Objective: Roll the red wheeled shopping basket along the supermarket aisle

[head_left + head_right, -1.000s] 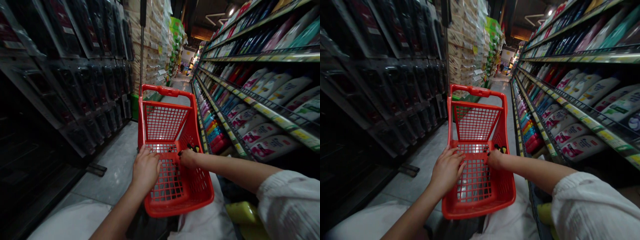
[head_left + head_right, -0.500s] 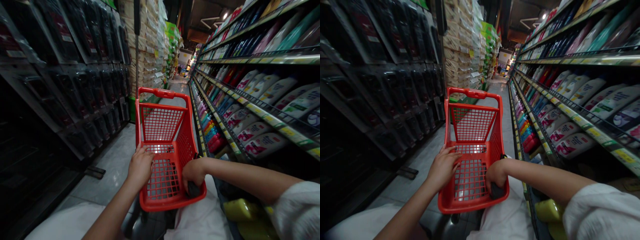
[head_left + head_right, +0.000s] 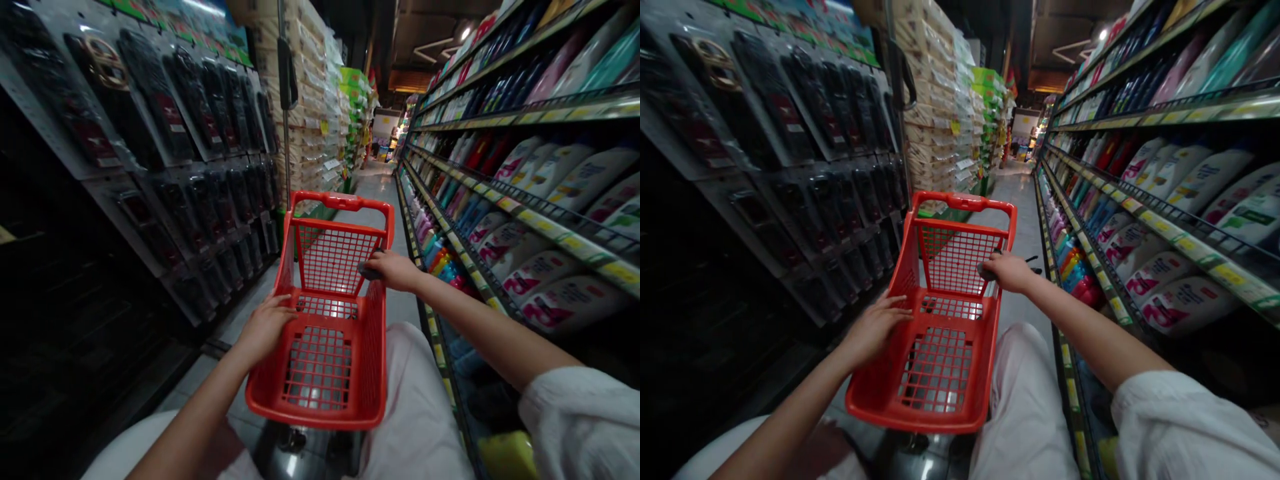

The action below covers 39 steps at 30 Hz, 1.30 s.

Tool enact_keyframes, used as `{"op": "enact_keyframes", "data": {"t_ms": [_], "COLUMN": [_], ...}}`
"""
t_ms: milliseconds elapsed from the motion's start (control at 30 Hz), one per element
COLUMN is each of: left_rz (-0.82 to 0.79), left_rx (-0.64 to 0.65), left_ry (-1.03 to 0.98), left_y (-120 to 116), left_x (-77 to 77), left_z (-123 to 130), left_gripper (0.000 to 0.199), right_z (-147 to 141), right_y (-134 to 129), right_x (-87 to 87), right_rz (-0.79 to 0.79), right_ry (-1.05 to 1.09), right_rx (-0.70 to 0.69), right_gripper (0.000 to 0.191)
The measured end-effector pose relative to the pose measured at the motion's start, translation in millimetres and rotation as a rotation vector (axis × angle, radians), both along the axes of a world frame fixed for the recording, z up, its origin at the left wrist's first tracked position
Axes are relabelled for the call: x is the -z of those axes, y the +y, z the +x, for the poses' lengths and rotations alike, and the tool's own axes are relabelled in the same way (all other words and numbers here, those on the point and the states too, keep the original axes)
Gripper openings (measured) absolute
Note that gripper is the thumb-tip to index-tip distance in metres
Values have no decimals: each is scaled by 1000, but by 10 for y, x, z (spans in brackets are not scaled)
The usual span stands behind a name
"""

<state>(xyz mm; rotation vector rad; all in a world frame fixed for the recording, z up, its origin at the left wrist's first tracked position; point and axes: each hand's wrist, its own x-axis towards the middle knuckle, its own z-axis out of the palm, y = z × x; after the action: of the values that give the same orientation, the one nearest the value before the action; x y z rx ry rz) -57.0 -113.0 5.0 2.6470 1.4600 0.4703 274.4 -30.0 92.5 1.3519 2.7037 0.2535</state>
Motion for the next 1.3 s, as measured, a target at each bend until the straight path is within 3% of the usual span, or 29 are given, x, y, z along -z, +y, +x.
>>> {"op": "enact_keyframes", "data": {"t_ms": [67,167,300,400,500,567,633,733,833,933,1067,1167,1233,1300], "left_rz": [-14,-16,25,37,21,-13,-33,-145,-329,-409,-434,-411,-383,-351], "left_rx": [-1,0,46,79,-3,-130,-311,-512,-457,-505,-540,-496,-472,-453], "left_ry": [16,64,125,194,252,279,253,-22,-200,-81,21,-3,-26,-37], "left_y": [52,147,272,321,274,169,9,-287,-546,-667,-644,-595,-569,-548], "left_x": [-18,-19,-13,-58,-146,-208,-257,-281,-255,-223,-200,-169,-141,-118], "left_z": [-103,-255,-479,-640,-663,-516,-214,430,1027,1354,1406,1312,1214,1086], "left_gripper": [42,45,46,41,40,38,34,38,52,47,41,39,37,37], "right_z": [0,-145,-288,-207,-132,-184,-306,-475,-454,-256,-39,-110,-233,-334], "right_y": [-34,-435,-944,-823,-454,-318,-356,-594,-680,-423,94,205,95,-86], "right_x": [82,302,521,495,424,451,561,801,931,834,552,492,568,690], "right_rz": [56,56,-124,-160,-62,19,67,27,-26,-17,101,208,220,180], "right_ry": [73,194,346,423,519,591,669,767,815,832,825,818,800,753], "right_rx": [73,82,-198,-219,-27,93,133,-24,-166,-81,156,297,264,112], "right_gripper": [38,35,46,54,57,57,59,64,69,68,67,66,63,63]}}
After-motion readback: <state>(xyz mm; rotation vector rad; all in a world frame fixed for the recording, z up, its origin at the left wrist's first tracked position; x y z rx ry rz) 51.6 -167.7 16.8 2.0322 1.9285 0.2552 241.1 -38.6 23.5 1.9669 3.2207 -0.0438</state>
